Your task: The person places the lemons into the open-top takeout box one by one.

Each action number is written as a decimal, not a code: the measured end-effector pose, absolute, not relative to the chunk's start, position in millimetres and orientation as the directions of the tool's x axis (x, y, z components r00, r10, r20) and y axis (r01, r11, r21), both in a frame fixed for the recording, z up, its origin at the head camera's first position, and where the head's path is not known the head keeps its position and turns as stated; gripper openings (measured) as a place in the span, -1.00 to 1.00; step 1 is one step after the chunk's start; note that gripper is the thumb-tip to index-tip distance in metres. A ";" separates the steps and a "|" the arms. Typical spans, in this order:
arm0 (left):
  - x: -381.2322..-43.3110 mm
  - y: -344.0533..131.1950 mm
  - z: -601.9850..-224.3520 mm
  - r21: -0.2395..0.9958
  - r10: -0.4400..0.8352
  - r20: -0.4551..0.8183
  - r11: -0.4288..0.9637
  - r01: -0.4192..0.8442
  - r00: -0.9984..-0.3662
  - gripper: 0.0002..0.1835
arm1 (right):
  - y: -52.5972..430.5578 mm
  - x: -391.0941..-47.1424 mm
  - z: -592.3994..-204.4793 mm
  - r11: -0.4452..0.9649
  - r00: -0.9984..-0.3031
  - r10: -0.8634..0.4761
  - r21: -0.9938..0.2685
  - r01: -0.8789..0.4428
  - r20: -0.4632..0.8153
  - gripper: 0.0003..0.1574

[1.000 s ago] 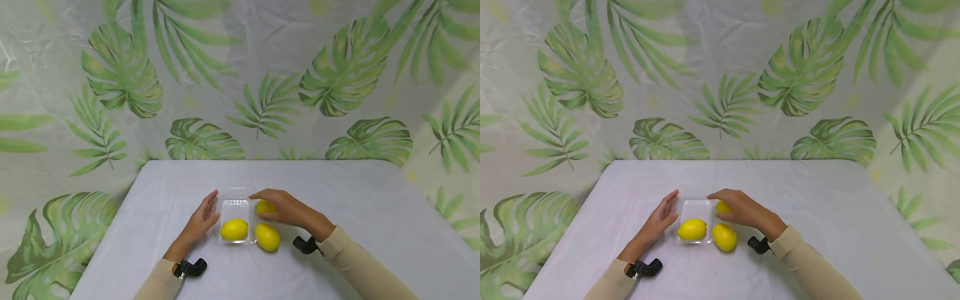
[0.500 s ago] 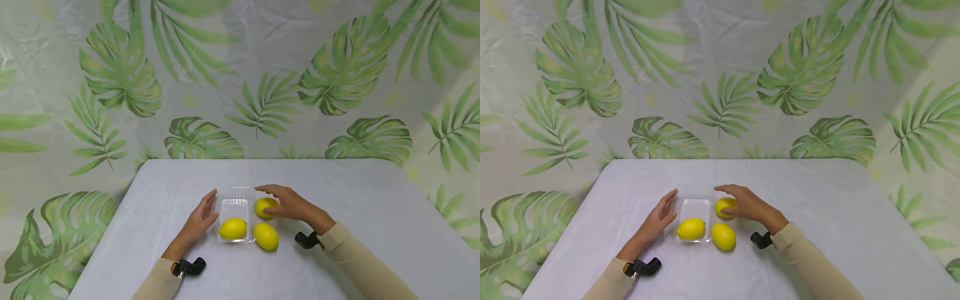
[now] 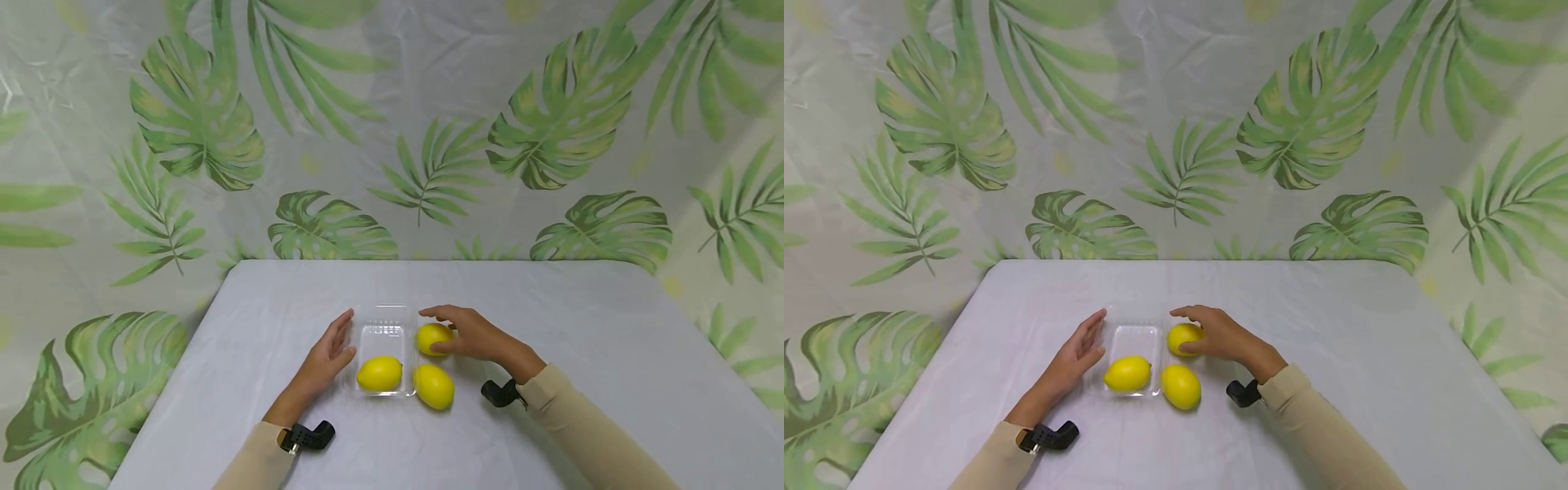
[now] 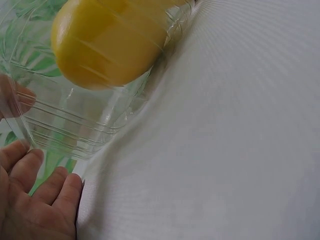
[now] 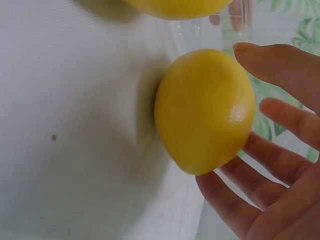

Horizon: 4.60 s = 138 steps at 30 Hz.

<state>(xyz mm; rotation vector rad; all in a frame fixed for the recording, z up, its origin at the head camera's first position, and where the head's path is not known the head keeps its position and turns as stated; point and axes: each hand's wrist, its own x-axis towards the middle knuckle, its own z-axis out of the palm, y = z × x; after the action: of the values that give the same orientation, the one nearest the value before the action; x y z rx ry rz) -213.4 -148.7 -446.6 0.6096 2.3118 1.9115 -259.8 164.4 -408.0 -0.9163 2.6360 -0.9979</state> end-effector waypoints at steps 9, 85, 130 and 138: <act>-214.3 -149.9 -447.1 0.960 0.349 0.179 0.143 0.241 -0.920 -0.30 | 167.9 -259.6 -412.5 0.598 -0.797 -0.603 -0.639 -0.483 0.038 -0.23; -215.6 -150.5 -448.2 0.959 0.354 0.164 0.162 0.233 -0.921 -0.29 | 177.4 -258.0 -411.8 0.571 -0.770 -0.619 -0.584 -0.577 0.156 -0.32; -214.2 -152.5 -444.8 0.958 0.325 0.161 0.176 0.227 -0.932 -0.29 | 132.2 -266.7 -386.6 0.433 -0.636 -0.711 -0.527 -0.731 0.299 -0.34; -215.1 -151.8 -446.0 0.959 0.338 0.127 0.198 0.203 -0.933 -0.31 | 122.8 -266.1 -390.0 0.411 -0.614 -0.735 -0.530 -0.742 0.288 -0.34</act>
<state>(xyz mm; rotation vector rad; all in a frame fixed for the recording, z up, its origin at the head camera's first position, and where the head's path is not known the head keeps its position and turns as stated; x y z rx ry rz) -215.1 -151.8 -446.0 0.5313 2.3434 1.8465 -266.1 122.8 -390.0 -1.3851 2.6474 -1.0023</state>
